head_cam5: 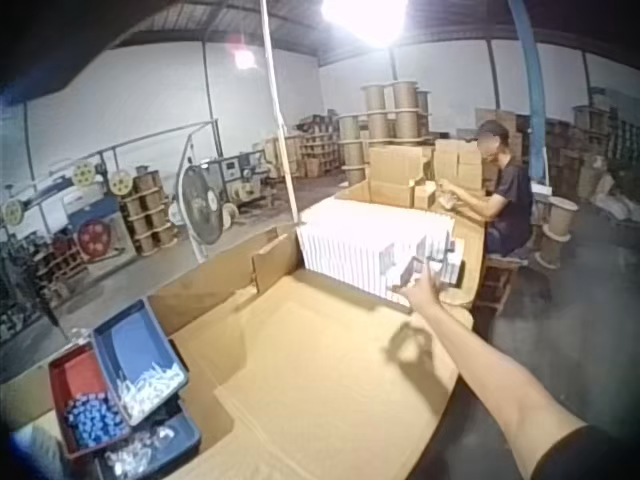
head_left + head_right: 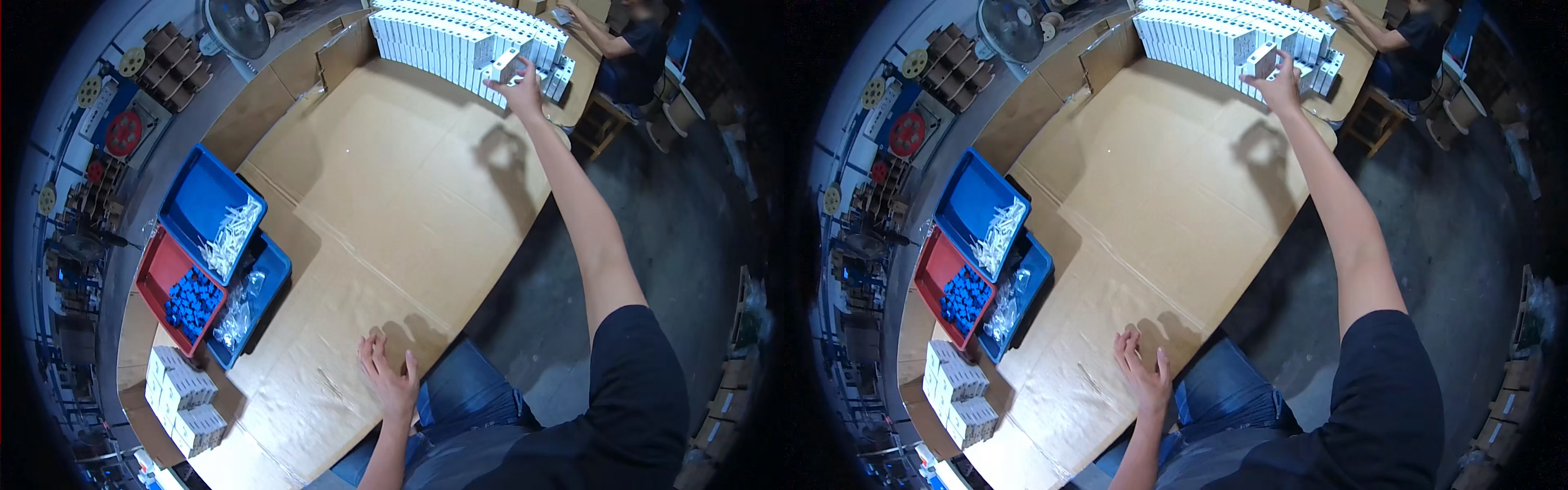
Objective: The person picks up a white box from a stack, opens it, and removes a small plastic bag. They take a white component from the bag, then insert a blue connector and a white pin from separate bins into the component before placing it back in the box and closing the lid.
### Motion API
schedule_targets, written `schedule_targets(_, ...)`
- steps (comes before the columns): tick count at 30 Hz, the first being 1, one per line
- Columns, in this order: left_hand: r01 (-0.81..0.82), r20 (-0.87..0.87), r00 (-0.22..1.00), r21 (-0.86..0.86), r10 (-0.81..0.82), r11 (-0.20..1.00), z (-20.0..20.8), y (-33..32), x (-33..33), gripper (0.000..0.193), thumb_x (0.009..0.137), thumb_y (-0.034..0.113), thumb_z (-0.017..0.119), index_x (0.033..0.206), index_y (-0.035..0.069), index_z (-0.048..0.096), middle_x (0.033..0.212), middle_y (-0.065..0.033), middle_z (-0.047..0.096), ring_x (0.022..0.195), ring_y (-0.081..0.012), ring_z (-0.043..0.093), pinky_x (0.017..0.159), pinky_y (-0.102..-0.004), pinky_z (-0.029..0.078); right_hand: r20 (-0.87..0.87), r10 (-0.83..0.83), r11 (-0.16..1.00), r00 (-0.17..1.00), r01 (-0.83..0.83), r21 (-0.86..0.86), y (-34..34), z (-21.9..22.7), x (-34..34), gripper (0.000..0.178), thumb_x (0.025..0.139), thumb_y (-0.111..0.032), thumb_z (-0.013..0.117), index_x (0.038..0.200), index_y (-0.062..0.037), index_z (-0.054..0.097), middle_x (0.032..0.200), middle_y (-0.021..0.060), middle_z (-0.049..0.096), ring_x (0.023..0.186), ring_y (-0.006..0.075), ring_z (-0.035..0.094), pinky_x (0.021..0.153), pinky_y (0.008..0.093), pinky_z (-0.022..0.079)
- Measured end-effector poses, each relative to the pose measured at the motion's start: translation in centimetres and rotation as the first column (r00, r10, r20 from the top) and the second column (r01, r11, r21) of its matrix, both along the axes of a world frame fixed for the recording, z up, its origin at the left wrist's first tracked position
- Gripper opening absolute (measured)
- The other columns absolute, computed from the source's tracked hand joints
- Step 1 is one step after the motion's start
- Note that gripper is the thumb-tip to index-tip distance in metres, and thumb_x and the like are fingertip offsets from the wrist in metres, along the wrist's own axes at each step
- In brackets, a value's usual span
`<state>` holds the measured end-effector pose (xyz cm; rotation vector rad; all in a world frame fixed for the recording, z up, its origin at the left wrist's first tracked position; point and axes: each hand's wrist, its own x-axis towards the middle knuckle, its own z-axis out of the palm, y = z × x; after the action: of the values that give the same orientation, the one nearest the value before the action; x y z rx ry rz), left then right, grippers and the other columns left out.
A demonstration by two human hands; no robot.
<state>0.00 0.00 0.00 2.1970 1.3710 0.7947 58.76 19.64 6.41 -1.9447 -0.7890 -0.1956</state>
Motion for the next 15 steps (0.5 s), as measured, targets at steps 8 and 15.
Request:
schedule_targets(8, 0.032, 0.046, 0.999, -0.100, -0.027, 0.995, -0.2, 0.8, 0.7, 0.044, 0.094, 0.018, 0.066, 0.133, 0.000, 0.056, 0.144, -0.0224, 0.049, 0.141, -0.0466, 0.041, 0.116, -0.0575, 0.034, 0.039, -0.071, 0.996, 0.997, 0.073, -0.054, 7.0, 0.4, 7.0, 0.117, 0.062, -0.049, 0.098, 0.147, 0.0021, 0.036, 0.140, 0.0301, 0.052, 0.133, 0.0418, 0.051, 0.112, 0.0450, 0.044)
schedule_targets(15, 0.024, -0.049, 0.998, -0.085, -0.028, 0.996, 0.8, 1.4, 0.7, 0.039, 0.095, 0.016, 0.062, 0.130, -0.001, 0.056, 0.143, -0.0227, 0.050, 0.141, -0.0444, 0.042, 0.116, -0.0553, 0.034, 0.052, -0.087, 0.994, 0.995, 0.091, -0.065, 9.2, -0.8, 6.2, 0.116, 0.063, -0.048, 0.098, 0.145, 0.0043, 0.035, 0.140, 0.0301, 0.052, 0.131, 0.0424, 0.053, 0.110, 0.0458, 0.046)
